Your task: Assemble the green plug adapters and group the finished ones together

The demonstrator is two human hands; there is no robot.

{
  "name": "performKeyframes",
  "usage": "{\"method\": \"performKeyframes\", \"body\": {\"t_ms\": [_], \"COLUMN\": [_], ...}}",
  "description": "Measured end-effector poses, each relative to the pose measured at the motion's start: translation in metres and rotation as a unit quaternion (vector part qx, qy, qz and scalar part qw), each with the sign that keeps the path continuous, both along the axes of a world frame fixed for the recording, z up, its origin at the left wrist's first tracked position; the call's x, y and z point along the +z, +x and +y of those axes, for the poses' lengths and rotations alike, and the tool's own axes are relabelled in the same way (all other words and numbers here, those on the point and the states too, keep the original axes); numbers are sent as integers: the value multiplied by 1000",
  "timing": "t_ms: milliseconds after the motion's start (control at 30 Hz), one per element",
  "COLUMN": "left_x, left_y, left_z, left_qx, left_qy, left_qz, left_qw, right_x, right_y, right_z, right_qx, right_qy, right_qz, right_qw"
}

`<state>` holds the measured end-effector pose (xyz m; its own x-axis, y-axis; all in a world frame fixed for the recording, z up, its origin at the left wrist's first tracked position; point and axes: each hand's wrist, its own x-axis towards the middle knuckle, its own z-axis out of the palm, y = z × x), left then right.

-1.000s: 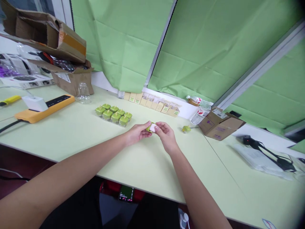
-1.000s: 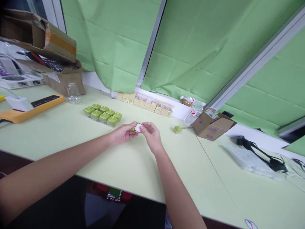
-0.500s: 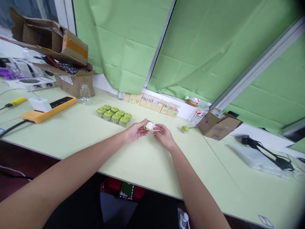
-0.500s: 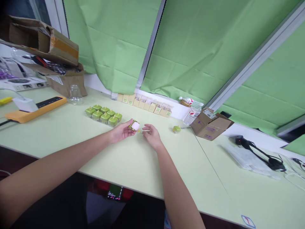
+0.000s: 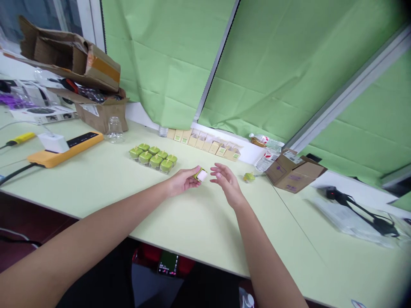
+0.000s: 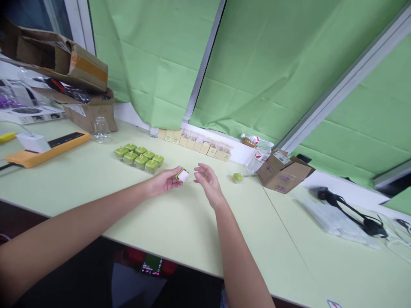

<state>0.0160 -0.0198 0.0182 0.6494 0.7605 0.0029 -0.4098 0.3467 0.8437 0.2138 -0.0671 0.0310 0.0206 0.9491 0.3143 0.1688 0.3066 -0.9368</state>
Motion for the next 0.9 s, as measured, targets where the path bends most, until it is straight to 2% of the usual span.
{"method": "performKeyframes", "body": {"t_ms": [67,100,233,267,400,433,500,567,667,733,900], "left_x": [-1,-2,-5,-5,-6,-5,-4,-4,-3,-3,-4], "left_y": [0,-1,-2,-2,-1,-2,-2,-1,0,-1,-3], "left_z": [1,2,5,5,4,4,3,2,1,1,8], "left_qx": [-6,-3,31,30,3,1,3,6,-6,-11,36], "left_qy": [1,-1,-11,-8,12,15,17,18,22,20,-1], "left_qz": [1,1,5,5,1,1,3,6,4,1,10], "left_qw": [1000,1000,999,1000,1000,1000,1000,1000,1000,1000,999], "right_x": [-2,-6,-15,-15,-10,-11,-11,-10,-6,-7,-14], "right_y": [-4,-4,3,3,0,1,5,9,5,0,9], "right_z": [1,2,6,5,3,3,4,4,1,0,3], "right_qx": [16,2,-110,-110,-1,-9,-71,-104,-34,-2,-100], "right_qy": [21,11,-54,-51,33,32,-16,-47,31,66,-1], "right_qz": [-33,-63,-166,-162,-128,-150,-199,-194,-138,-156,-283], "right_qw": [999,998,978,979,991,988,977,974,989,986,954]}}
